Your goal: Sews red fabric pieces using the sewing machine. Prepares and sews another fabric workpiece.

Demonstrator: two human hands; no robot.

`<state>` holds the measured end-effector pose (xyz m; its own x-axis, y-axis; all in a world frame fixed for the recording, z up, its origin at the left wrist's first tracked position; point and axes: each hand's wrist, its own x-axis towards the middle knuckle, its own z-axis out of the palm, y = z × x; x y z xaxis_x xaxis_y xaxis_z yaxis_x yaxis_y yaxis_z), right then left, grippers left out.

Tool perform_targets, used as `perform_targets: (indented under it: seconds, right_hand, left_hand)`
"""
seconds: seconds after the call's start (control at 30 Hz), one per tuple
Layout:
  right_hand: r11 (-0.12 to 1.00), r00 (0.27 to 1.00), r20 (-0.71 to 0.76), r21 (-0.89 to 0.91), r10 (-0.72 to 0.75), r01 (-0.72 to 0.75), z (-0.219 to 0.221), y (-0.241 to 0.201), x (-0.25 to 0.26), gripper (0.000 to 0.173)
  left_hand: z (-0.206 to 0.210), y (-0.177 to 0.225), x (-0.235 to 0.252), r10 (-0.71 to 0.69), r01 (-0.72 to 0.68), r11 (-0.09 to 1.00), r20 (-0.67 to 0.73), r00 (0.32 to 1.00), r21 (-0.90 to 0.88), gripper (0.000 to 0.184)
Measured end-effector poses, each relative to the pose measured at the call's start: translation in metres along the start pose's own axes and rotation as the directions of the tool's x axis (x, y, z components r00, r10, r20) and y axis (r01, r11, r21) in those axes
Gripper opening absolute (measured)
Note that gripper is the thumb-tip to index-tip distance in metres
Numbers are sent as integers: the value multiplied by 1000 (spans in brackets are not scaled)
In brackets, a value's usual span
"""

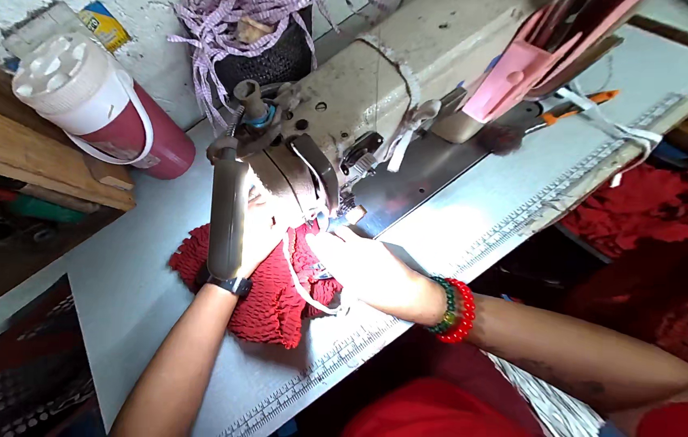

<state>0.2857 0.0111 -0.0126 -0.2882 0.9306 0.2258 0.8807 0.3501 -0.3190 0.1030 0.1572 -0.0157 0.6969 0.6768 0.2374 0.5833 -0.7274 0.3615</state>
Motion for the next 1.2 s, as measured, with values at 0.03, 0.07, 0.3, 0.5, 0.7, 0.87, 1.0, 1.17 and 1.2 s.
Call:
perform_targets:
  seconds: [0.03, 0.07, 0.3, 0.5, 0.7, 0.87, 1.0, 1.17, 1.2]
  right_hand:
    - [999, 999, -33, 40, -28, 30, 0, 3, -5, 39]
    - [996, 997, -75, 84, -34, 40, -3, 7, -12, 41]
    - [971, 975, -91, -107, 205, -214, -31, 84, -44, 64]
    - [996, 969, -245, 77, -29, 49, -43, 28, -50, 36]
    - [908, 941, -71, 247, -332, 339, -19, -15, -105, 15]
    - [962, 968, -46, 113, -246, 250, -45, -14, -145, 21]
    - [961, 967, -129, 146, -219, 237, -72, -27, -149, 25]
    - [955, 981, -112, 235, -156, 179, -55, -43, -127, 28]
    - [978, 985, -171, 205, -3, 39, -51, -34, -113, 26]
  left_hand:
    - [-4, 2, -3, 43, -43, 999, -9, 999, 3, 19]
    - [-9, 5, -7, 94, -94, 995, -15, 995, 23, 20]
    - [-44, 93, -121, 264, -300, 937, 204, 943, 176, 20]
    - [-51, 151, -158, 330, -318, 944, 269, 905, -89, 28]
    - [-72, 161, -122, 256, -268, 962, 155, 954, 60, 41]
    - [-2, 91, -81, 221, -220, 975, 39, 975, -16, 31]
    - [12, 114, -80, -197, 177, 952, -56, 979, -250, 37]
    - [5, 120, -67, -335, 349, 919, 103, 937, -184, 26]
    - [4, 122, -69, -336, 345, 924, 80, 938, -165, 23]
